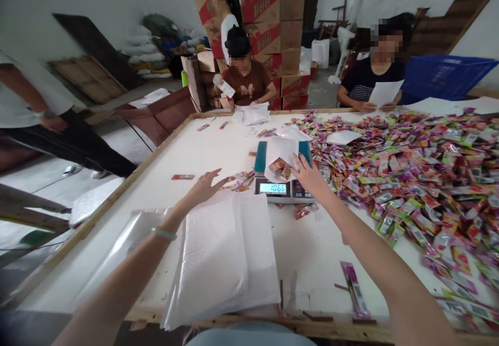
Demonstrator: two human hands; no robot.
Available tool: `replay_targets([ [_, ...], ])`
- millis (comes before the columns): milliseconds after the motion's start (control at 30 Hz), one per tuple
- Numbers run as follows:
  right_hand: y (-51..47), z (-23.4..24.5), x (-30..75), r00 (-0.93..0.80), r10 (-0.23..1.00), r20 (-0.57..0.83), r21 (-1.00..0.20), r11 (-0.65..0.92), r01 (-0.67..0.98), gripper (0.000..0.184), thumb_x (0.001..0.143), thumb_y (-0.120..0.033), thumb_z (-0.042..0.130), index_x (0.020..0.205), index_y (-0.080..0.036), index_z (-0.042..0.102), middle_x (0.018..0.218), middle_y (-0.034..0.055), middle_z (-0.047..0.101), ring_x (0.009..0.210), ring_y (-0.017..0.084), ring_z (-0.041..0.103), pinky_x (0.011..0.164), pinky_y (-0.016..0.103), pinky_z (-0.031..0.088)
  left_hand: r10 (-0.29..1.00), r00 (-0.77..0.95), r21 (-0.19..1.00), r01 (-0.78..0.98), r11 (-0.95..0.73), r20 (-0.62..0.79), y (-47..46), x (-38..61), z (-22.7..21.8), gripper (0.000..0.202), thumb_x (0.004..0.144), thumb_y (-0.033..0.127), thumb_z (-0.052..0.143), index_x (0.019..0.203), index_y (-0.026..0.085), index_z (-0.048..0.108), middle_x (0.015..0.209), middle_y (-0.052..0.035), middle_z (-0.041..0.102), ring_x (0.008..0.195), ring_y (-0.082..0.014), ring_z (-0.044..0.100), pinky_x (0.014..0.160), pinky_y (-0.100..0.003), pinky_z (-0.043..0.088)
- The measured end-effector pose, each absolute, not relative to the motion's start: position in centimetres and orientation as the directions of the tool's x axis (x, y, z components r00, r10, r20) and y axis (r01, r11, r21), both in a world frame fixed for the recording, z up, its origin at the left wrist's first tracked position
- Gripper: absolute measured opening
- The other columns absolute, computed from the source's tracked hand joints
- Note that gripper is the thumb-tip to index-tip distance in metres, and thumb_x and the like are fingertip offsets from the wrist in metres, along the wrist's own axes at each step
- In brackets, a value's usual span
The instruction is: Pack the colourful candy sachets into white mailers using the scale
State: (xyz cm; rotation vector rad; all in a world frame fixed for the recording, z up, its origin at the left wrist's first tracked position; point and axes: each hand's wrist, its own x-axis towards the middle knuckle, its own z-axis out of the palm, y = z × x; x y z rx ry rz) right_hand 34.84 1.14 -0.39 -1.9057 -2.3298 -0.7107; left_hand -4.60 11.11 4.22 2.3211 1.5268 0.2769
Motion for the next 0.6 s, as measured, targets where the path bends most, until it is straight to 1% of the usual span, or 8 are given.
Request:
replay_targets([
  [67,0.3,-1.2,35.0,-0.239,0.903,0.356,0.246,0.156,0.957,0.052,0.096,-0.006,0.044,0.142,-0.021,0.062,0.168,0.0176,0.033,0.153,0.039,0.036,0.108,0.056,0.050,0.919,0.380,0.378,0.869,-0.318,-0.101,10.1,-7.1,3.1,0.072,0.093,0.059,0.058,0.150,0.014,0.053,0.146,-0.0242,0.060,0.139,-0.0434,0.055,0.115,-0.059,0.043],
  [133,-0.9,-2.4,34.6,-0.180,0.873,0.453,0.087,0.158,0.984,0.053,0.096,-0.006,0.042,0.145,-0.018,0.058,0.167,0.0186,0.034,0.154,0.038,0.035,0.112,0.057,0.047,0.884,0.429,0.395,0.857,-0.332,-0.186,9.1,-8.4,1.9,0.069,0.086,0.058,0.067,0.142,0.017,0.062,0.140,-0.0205,0.067,0.130,-0.0404,0.064,0.110,-0.053,0.050],
  [233,-3.8,-5.1,32.3,0.112,0.810,0.575,-0.383,0.146,0.912,0.042,0.099,-0.023,0.047,0.139,-0.013,0.056,0.157,0.0224,0.045,0.149,0.034,0.042,0.118,0.058,0.043,0.812,0.531,0.443,0.805,-0.395,-0.240,7.7,-8.6,1.0,0.066,0.082,0.058,0.072,0.140,0.028,0.066,0.141,-0.0105,0.069,0.129,-0.0329,0.067,0.111,-0.043,0.052],
  [267,-5.2,-6.2,31.1,0.267,0.810,0.522,-0.597,0.124,0.792,0.043,0.099,-0.033,0.052,0.138,-0.015,0.055,0.152,0.0217,0.050,0.145,0.034,0.047,0.117,0.058,0.044,0.799,0.551,0.453,0.792,-0.410,-0.241,7.5,-8.4,1.0,0.065,0.082,0.058,0.073,0.141,0.031,0.065,0.143,-0.0081,0.068,0.131,-0.0320,0.066,0.113,-0.043,0.050],
  [333,-8.5,-8.5,28.1,0.498,0.834,0.239,-0.917,0.025,0.398,0.059,0.093,-0.056,0.061,0.139,-0.021,0.052,0.143,0.0176,0.057,0.136,0.033,0.055,0.112,0.057,0.049,0.802,0.554,0.452,0.788,-0.418,-0.222,7.4,-8.4,1.1,0.065,0.082,0.061,0.073,0.141,0.034,0.065,0.146,-0.0074,0.066,0.136,-0.0340,0.062,0.120,-0.050,0.043],
  [400,-12.1,-10.5,25.0,0.522,0.852,-0.047,-0.993,-0.095,0.065,0.072,0.086,-0.071,0.064,0.142,-0.029,0.051,0.142,0.0141,0.059,0.133,0.034,0.059,0.108,0.056,0.053,0.848,0.504,0.430,0.810,-0.399,-0.162,7.7,-9.3,1.2,0.068,0.086,0.064,0.070,0.146,0.032,0.059,0.150,-0.0104,0.062,0.144,-0.0383,0.053,0.125,-0.062,0.031],
  [500,-16.2,-11.8,21.3,0.449,0.867,-0.215,-0.976,-0.205,-0.072,0.075,0.076,-0.081,0.066,0.139,-0.040,0.056,0.143,0.0102,0.061,0.134,0.036,0.060,0.105,0.056,0.054,0.945,0.325,0.519,0.811,-0.269,-0.018,7.4,-11.9,0.8,0.083,0.091,0.065,0.062,0.160,0.026,0.040,0.159,-0.0176,0.051,0.154,-0.0396,0.039,0.126,-0.065,0.027],
  [600,-17.2,-10.6,18.3,0.340,0.875,-0.345,-0.932,-0.276,-0.236,0.092,0.073,-0.084,0.068,0.151,-0.040,0.048,0.160,0.0088,0.048,0.150,0.034,0.044,0.121,0.055,0.040,0.958,0.131,0.718,0.689,0.096,-0.254,5.3,-14.1,-0.5,0.101,0.091,0.070,0.058,0.168,0.020,0.015,0.167,-0.0247,0.036,0.156,-0.0393,0.037,0.124,-0.058,0.036],
])
